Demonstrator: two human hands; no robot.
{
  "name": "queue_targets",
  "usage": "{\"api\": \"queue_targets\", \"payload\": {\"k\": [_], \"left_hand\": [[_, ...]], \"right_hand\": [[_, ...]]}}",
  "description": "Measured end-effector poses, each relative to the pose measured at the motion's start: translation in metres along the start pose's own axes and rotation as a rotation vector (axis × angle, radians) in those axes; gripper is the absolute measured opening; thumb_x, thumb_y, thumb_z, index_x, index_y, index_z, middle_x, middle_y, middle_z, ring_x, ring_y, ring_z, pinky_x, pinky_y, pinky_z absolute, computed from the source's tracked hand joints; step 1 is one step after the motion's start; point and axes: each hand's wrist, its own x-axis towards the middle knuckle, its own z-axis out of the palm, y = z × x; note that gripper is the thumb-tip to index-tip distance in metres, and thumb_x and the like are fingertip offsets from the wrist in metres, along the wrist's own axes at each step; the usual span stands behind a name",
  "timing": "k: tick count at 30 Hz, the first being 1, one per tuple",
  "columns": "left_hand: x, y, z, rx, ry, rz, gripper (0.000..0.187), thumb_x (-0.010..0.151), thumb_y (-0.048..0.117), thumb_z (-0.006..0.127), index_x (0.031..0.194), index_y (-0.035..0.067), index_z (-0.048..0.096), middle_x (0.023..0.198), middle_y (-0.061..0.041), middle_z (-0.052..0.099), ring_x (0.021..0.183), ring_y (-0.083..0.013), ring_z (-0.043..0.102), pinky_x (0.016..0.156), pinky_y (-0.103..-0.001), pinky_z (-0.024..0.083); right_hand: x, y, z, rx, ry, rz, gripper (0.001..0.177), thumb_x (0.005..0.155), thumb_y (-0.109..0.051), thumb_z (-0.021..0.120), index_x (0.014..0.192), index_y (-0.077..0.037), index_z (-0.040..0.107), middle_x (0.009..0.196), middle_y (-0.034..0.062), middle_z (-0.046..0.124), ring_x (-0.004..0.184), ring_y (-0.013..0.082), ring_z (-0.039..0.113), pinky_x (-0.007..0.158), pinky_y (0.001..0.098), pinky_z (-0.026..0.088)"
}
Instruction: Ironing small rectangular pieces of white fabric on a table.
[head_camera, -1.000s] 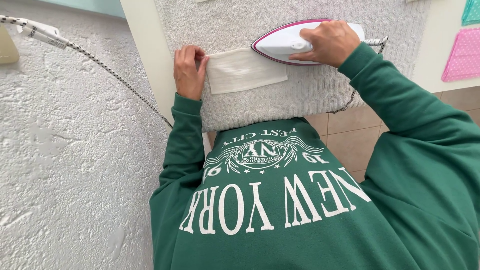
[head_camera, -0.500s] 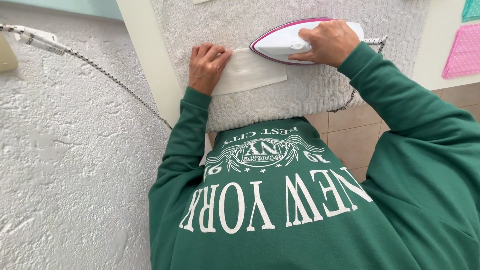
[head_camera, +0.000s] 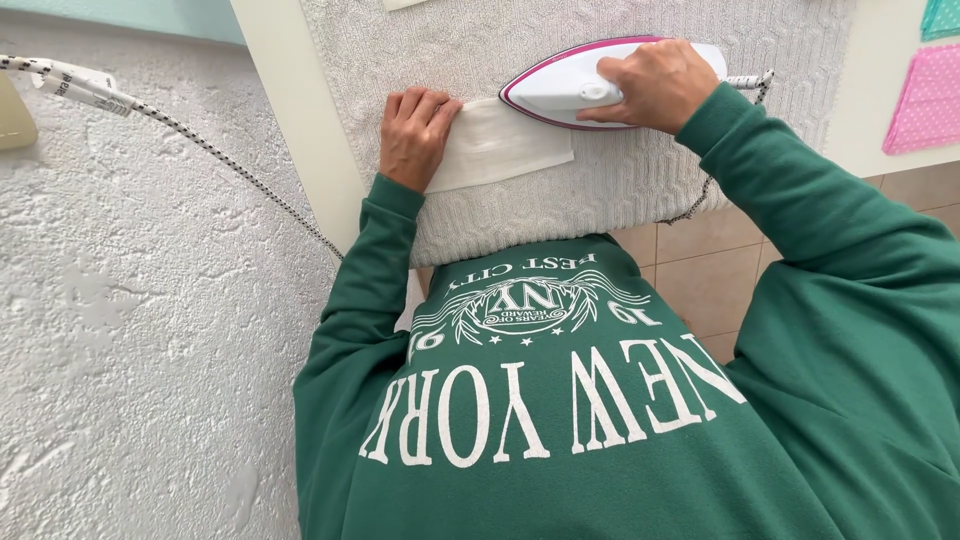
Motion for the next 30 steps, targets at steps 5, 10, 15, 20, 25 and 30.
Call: {"api": "queue_targets", "payload": {"k": [5, 10, 15, 20, 25, 30], "left_hand": [[0.003, 0.004, -0.005, -0.009, 0.002, -0.032, 0.010, 0.087, 0.014, 0.078, 0.097, 0.014, 0.080, 0.099, 0.002, 0.075, 0.092, -0.0145, 0.059, 0.086, -0.032, 0.045], [-0.004, 0.003, 0.009, -0.021, 0.026, -0.138, 0.013, 0.085, 0.013, 0.081, 0.098, 0.014, 0.080, 0.102, 0.001, 0.075, 0.093, -0.0161, 0.059, 0.085, -0.034, 0.047], [0.000, 0.009, 0.004, -0.037, -0.001, -0.114, 0.017, 0.088, 0.016, 0.079, 0.104, 0.014, 0.072, 0.102, 0.002, 0.070, 0.093, -0.0160, 0.057, 0.086, -0.034, 0.044], [0.002, 0.007, 0.000, -0.067, 0.006, -0.079, 0.022, 0.086, 0.020, 0.083, 0.107, 0.016, 0.076, 0.105, 0.005, 0.071, 0.097, -0.0148, 0.059, 0.092, -0.034, 0.044], [0.004, 0.007, -0.005, -0.028, 0.033, 0.011, 0.018, 0.083, 0.011, 0.081, 0.101, 0.012, 0.079, 0.098, 0.003, 0.071, 0.093, -0.0152, 0.058, 0.091, -0.033, 0.044], [0.004, 0.005, 0.001, -0.014, 0.038, 0.009, 0.018, 0.083, 0.012, 0.081, 0.101, 0.014, 0.079, 0.097, 0.003, 0.070, 0.091, -0.0145, 0.059, 0.089, -0.032, 0.046]], "right_hand": [[-0.001, 0.000, -0.001, 0.044, -0.001, 0.002, 0.055, 0.096, -0.065, 0.068, 0.090, -0.011, 0.068, 0.068, 0.0051, 0.070, 0.044, 0.0112, 0.062, 0.040, 0.0210, 0.052], [-0.001, -0.001, -0.002, 0.017, 0.008, 0.011, 0.056, 0.096, -0.068, 0.067, 0.091, -0.012, 0.068, 0.069, 0.0049, 0.070, 0.047, 0.0118, 0.064, 0.042, 0.0219, 0.054], [0.000, -0.001, -0.002, 0.007, 0.002, 0.010, 0.057, 0.096, -0.068, 0.066, 0.091, -0.011, 0.068, 0.067, 0.0047, 0.069, 0.044, 0.0114, 0.062, 0.040, 0.0216, 0.052], [-0.001, -0.001, -0.002, 0.018, 0.016, 0.001, 0.054, 0.096, -0.065, 0.067, 0.093, -0.011, 0.069, 0.072, 0.0066, 0.072, 0.047, 0.0120, 0.066, 0.041, 0.0213, 0.054], [-0.001, -0.002, -0.002, -0.009, 0.017, 0.007, 0.055, 0.097, -0.067, 0.066, 0.093, -0.012, 0.069, 0.069, 0.0053, 0.071, 0.046, 0.0116, 0.064, 0.042, 0.0213, 0.054], [0.000, 0.000, 0.000, 0.010, 0.025, -0.001, 0.055, 0.096, -0.065, 0.067, 0.094, -0.011, 0.070, 0.073, 0.0071, 0.073, 0.048, 0.0121, 0.066, 0.041, 0.0210, 0.055]]}}
